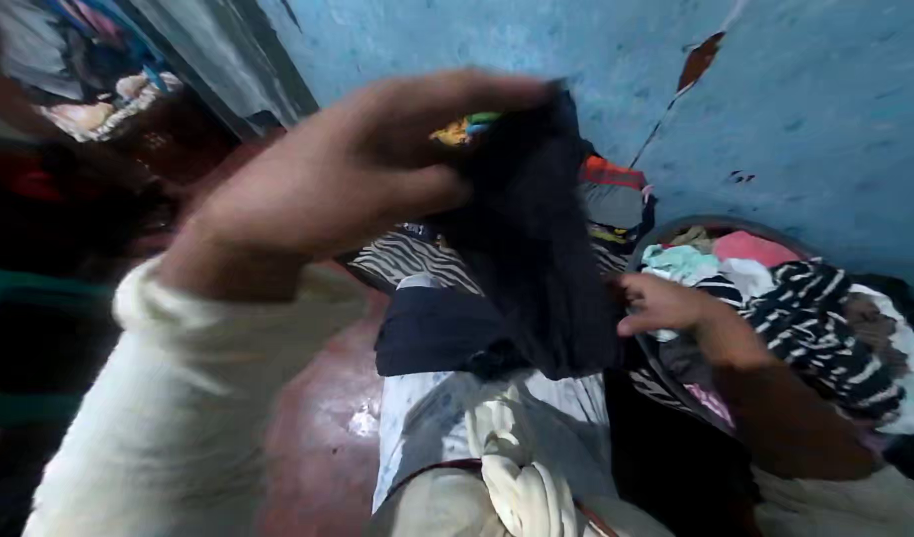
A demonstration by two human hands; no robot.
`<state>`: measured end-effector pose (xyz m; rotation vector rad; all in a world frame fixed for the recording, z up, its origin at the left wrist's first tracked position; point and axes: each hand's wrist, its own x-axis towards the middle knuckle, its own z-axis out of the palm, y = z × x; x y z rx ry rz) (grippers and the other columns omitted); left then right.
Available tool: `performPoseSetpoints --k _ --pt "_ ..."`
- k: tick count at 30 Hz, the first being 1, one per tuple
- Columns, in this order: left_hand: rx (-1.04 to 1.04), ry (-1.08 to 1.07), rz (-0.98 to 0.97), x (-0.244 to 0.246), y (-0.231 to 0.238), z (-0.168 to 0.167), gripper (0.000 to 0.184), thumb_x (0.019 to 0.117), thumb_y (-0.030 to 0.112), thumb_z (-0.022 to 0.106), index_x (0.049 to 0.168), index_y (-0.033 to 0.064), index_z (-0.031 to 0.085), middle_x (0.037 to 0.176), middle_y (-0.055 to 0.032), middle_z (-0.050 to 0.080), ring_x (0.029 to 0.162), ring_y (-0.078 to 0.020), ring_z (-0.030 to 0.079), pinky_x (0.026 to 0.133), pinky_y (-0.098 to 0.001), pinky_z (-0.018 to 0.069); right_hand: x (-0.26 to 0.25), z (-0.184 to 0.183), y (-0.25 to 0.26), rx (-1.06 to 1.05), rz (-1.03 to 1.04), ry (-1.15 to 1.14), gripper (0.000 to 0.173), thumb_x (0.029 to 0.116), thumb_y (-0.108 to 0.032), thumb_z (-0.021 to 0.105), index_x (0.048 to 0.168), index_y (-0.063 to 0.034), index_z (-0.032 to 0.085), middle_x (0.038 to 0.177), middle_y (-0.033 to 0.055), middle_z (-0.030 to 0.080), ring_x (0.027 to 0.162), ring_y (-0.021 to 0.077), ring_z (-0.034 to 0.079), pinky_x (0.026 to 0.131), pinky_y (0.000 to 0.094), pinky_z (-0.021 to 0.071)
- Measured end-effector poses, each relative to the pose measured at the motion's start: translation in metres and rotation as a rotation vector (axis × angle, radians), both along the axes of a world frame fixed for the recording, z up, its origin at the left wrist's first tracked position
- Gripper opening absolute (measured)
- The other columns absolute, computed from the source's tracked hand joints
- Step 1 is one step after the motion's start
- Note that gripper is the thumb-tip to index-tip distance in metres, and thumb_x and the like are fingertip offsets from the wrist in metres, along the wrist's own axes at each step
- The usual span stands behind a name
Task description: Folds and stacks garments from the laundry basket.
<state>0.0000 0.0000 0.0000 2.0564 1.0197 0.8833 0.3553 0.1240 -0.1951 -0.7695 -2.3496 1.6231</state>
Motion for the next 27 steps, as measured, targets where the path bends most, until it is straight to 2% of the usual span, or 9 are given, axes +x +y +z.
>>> performPoseSetpoints --k 3,5,7,10,15,17,19,22,27 --pt "-0.117 -0.072 0.375 -0.097 -0.034 -0.070 0.070 0.0880 0.000 0.054 0.155 0.0156 0.042 0.149 0.0013 0.054 0.122 -0.0085 0.061 0.099 -0.0266 0.0552 -0.016 -0.062 0.034 -0.100 0.098 -0.287 0.061 0.0850 -0.026 0.080 0.134 0.0018 0.058 0.116 0.0153 0.066 0.101 0.0178 0.064 0.091 0.0366 0.0538" --pt "-0.259 -0.071 0.655 -0.130 -0.067 -0.110 0.071 0.0881 -0.001 0.050 0.156 0.0168 0.039 0.150 0.0021 0.052 0.118 -0.0054 0.061 0.093 -0.0257 0.0555 -0.018 -0.087 0.050 -0.113 0.099 -0.382 0.052 0.0883 -0.019 0.079 0.131 0.0029 0.060 0.117 0.0200 0.066 0.102 0.0235 0.064 0.093 0.0411 0.0523" --pt "-0.338 -0.148 0.782 -0.160 -0.093 -0.152 0.069 0.0896 0.005 0.052 0.156 0.0198 0.040 0.147 0.0046 0.055 0.114 -0.0032 0.063 0.090 -0.0240 0.0566 -0.020 -0.099 0.063 -0.140 0.094 -0.432 0.048 0.0901 -0.017 0.078 0.129 0.0041 0.060 0.119 0.0220 0.065 0.106 0.0254 0.062 0.096 0.0426 0.0499" --pt "-0.340 -0.349 0.788 -0.187 -0.118 -0.197 0.069 0.0865 0.009 0.060 0.154 0.0200 0.045 0.144 0.0047 0.058 0.112 -0.0045 0.064 0.089 -0.0241 0.0575 -0.023 -0.110 0.078 -0.152 0.069 -0.440 0.031 0.0940 -0.013 0.074 0.117 0.0056 0.065 0.111 0.0196 0.066 0.101 0.0228 0.063 0.094 0.0408 0.0509" --pt "-0.278 -0.493 0.846 -0.200 -0.132 -0.222 0.075 0.0826 0.002 0.056 0.154 0.0200 0.044 0.146 0.0057 0.056 0.117 -0.0058 0.063 0.092 -0.0261 0.0570 -0.026 -0.117 0.093 -0.149 -0.041 -0.352 0.008 0.0983 -0.007 0.066 0.096 0.0007 0.065 0.083 0.0062 0.062 0.075 0.0104 0.057 0.074 0.0309 0.0509" --pt "-0.294 -0.473 0.916 -0.201 -0.129 -0.236 0.075 0.0827 0.002 0.053 0.154 0.0211 0.043 0.147 0.0074 0.055 0.116 -0.0046 0.063 0.091 -0.0259 0.0572 -0.030 -0.122 0.096 -0.153 -0.093 -0.355 0.009 0.0996 -0.010 0.065 0.100 -0.0004 0.064 0.085 0.0071 0.063 0.076 0.0118 0.059 0.074 0.0328 0.0517" --pt "-0.379 -0.448 0.932 -0.211 -0.128 -0.265 0.073 0.0862 0.001 0.050 0.156 0.0182 0.039 0.152 0.0031 0.051 0.120 -0.0084 0.061 0.094 -0.0302 0.0564 -0.035 -0.131 0.099 -0.143 -0.118 -0.405 0.017 0.1000 -0.013 0.066 0.107 0.0022 0.064 0.091 0.0132 0.065 0.082 0.0186 0.061 0.080 0.0411 0.0525" --pt "-0.501 -0.437 0.926 -0.225 -0.128 -0.304 0.067 0.0903 0.002 0.048 0.156 0.0143 0.040 0.154 -0.0032 0.049 0.123 -0.0142 0.061 0.097 -0.0351 0.0554 -0.040 -0.135 0.102 -0.145 -0.146 -0.451 0.021 0.1019 -0.016 0.064 0.110 0.0029 0.064 0.096 0.0152 0.065 0.086 0.0204 0.060 0.083 0.0436 0.0513" --pt "-0.439 -0.620 0.929 -0.231 -0.128 -0.315 0.072 0.0852 0.000 0.044 0.156 0.0123 0.039 0.149 -0.0028 0.054 0.118 -0.0114 0.062 0.095 -0.0316 0.0560 -0.037 -0.139 0.110 -0.137 -0.176 -0.529 0.020 0.1034 -0.018 0.061 0.104 0.0020 0.063 0.092 0.0147 0.063 0.084 0.0206 0.058 0.081 0.0444 0.0492"
